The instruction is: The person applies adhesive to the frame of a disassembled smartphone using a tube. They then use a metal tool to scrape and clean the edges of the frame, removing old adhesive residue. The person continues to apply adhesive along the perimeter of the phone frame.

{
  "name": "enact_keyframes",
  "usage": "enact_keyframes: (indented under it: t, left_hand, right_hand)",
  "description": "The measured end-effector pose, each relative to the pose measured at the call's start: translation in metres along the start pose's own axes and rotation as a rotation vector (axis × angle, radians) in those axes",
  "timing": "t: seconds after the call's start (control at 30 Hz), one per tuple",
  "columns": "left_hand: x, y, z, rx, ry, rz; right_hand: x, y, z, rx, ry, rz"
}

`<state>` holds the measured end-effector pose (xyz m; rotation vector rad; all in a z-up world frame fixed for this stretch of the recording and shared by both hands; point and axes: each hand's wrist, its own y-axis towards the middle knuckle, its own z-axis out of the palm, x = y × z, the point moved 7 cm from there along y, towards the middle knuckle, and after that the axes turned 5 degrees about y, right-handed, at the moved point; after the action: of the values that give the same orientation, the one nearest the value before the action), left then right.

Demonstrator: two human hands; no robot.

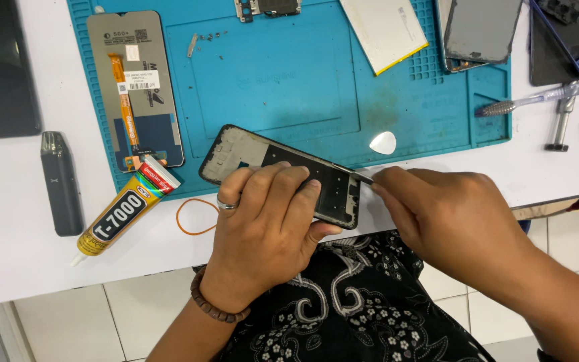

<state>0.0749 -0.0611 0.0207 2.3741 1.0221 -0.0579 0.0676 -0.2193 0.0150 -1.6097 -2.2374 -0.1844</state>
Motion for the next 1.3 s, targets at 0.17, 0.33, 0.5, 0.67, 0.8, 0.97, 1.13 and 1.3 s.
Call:
enact_keyframes:
  t: [0.17,0.33,0.5,0.67,0.8,0.97,1.13,1.3]
  left_hand:
    - [0.0,0.0,-0.001,0.001,0.031,-0.001]
    - [0.001,-0.001,-0.001,-0.001,-0.007,-0.003]
    - [0.001,-0.001,0.0,0.007,-0.012,-0.006]
    - [0.002,-0.004,0.001,0.018,0.031,-0.022]
    - [0.0,-0.002,0.0,0.021,-0.009,-0.003]
    - [0.002,-0.005,0.001,0.029,0.021,-0.011]
    - [0.003,-0.007,0.001,0.052,0.023,-0.018]
    - [0.002,-0.005,0.0,0.06,0.035,-0.003]
  right_hand:
    - [-0.006,-0.001,0.001,0.058,-0.086,0.063]
    - [0.001,0.004,0.0,0.045,-0.08,-0.009]
    - [0.014,0.017,0.01,0.029,-0.131,-0.099]
    - [0.01,0.018,0.008,0.121,-0.21,-0.063]
    - [0.012,0.025,0.011,0.081,-0.165,-0.09]
    - [0.018,0.036,0.013,0.131,-0.147,-0.12]
    - [0.022,0.04,0.011,0.163,-0.146,-0.169]
    - [0.025,0.05,0.019,0.16,-0.084,-0.141]
